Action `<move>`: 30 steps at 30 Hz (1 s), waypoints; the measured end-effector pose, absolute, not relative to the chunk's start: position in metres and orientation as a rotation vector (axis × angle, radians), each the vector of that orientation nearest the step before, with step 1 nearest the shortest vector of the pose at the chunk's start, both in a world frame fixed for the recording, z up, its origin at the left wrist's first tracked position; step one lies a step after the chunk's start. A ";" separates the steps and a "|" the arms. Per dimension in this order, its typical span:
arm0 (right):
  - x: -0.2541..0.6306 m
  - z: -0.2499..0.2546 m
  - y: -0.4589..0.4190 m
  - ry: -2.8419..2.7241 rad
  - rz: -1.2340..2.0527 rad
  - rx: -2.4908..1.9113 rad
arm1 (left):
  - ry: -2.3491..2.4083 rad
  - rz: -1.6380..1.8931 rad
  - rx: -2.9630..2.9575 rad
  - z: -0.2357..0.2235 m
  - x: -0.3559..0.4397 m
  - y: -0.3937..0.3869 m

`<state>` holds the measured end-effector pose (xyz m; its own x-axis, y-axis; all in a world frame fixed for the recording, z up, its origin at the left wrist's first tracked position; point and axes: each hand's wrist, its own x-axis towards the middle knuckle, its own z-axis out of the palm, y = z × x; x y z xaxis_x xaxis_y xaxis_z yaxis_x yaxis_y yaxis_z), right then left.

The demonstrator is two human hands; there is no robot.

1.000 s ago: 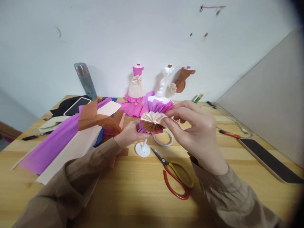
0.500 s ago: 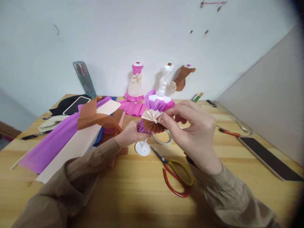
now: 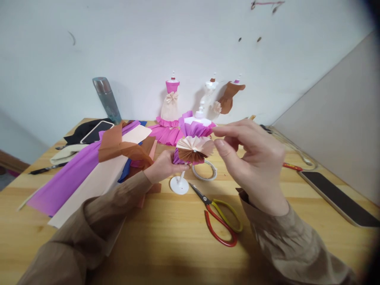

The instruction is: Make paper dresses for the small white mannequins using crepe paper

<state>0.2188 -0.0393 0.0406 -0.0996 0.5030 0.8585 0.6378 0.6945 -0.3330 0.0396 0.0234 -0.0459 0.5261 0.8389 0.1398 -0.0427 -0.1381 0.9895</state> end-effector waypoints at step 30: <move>0.209 -0.038 0.016 -1.986 1.291 -1.110 | 0.754 1.054 1.407 -0.053 0.031 0.035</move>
